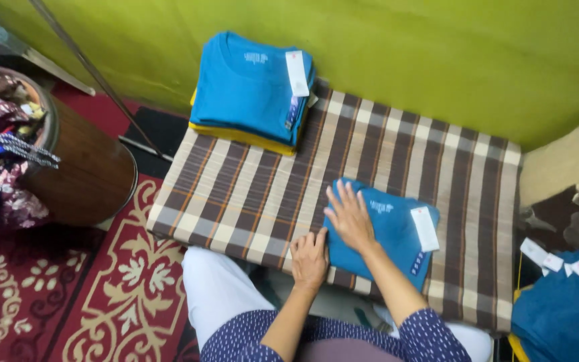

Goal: Folding t-shirts on a flat surface and stacking them.

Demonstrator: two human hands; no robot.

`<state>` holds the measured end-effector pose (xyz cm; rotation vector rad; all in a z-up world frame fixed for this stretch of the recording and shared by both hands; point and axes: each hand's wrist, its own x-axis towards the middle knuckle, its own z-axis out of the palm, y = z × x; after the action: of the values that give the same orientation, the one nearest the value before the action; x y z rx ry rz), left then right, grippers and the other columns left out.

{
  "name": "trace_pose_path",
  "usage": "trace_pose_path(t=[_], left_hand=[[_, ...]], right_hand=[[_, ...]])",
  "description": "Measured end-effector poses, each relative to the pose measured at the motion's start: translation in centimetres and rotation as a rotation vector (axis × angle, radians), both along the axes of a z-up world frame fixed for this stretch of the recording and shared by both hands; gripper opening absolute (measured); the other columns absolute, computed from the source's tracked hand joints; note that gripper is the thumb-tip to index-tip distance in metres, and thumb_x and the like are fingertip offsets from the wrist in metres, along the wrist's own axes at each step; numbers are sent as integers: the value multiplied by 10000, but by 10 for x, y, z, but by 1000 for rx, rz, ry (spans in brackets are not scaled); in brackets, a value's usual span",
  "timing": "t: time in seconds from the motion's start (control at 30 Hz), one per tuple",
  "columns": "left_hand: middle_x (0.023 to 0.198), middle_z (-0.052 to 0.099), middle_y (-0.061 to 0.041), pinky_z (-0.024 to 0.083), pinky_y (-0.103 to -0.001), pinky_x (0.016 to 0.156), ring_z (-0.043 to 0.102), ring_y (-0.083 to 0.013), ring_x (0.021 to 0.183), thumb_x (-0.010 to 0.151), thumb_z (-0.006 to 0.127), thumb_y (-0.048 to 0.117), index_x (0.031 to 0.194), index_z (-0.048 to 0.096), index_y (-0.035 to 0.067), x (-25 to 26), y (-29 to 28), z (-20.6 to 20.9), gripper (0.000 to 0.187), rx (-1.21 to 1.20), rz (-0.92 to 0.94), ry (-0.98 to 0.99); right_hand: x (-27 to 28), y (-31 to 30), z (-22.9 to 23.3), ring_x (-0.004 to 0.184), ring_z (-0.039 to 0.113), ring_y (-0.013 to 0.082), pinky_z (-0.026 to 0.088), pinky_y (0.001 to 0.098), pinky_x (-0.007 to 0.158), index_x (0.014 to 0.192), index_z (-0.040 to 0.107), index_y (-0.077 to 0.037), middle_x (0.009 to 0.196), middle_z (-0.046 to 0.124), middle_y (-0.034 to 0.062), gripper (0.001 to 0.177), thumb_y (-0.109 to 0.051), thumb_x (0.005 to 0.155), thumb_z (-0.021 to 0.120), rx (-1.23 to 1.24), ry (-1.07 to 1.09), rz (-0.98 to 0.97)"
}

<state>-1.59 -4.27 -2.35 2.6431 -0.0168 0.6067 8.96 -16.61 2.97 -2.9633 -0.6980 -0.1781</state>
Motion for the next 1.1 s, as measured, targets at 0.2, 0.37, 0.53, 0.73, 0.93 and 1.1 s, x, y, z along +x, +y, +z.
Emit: trace_pose_path(t=[0.2,0.37,0.53,0.73,0.93,1.1], left_hand=[[1048,602,-19,396,-407,967,601,-197,992,1040,478,371,1384,558,211,-2,2,19,387,-24,24,-63],[1448,529,-102,295,-482,1132,515,-264,1331,1072,329,533,1491,462,142,-2,4,10,589,-58,-10,-61],[1479,528,-107,281,-487,1148,503,-272,1366,1070,314,570,1490,473,146,-3,1,8,618,-43,-19,-90],[1463,573,-34,303,-490,1139,515,-239,1372,1045,439,546,1434,573,242,-4,-2,7,511,33,-63,-77],[1408,621,-2,353,-456,1115,553,-210,1333,1043,470,495,1388,618,272,0,1,5,437,93,-51,-96],[1418,624,-4,344,-441,1115,562,-206,1324,1062,449,472,1407,614,267,-1,1,4,433,84,-59,-64]], right_hand=[[27,16,-2,1560,211,365,161,580,1252,1619,332,-211,1677,263,183,621,-491,1070,415,47,181,-237],[-18,17,-21,1512,295,416,266,611,1187,1612,328,-164,1659,275,224,690,-390,997,542,4,46,-67],[-58,-2,-25,1551,200,332,178,550,1221,1627,301,-158,1705,213,111,711,-309,985,569,180,208,36],[-45,-72,-20,1519,307,375,218,590,1210,1592,372,-95,1638,347,204,652,-454,1056,475,28,-64,-365],[-72,-77,-17,1522,292,391,235,577,1219,1596,352,-113,1658,308,185,656,-479,1060,447,69,60,-397],[-127,-94,-16,1544,195,373,166,537,1237,1645,235,-139,1698,193,170,671,-453,1075,402,184,118,-444]])
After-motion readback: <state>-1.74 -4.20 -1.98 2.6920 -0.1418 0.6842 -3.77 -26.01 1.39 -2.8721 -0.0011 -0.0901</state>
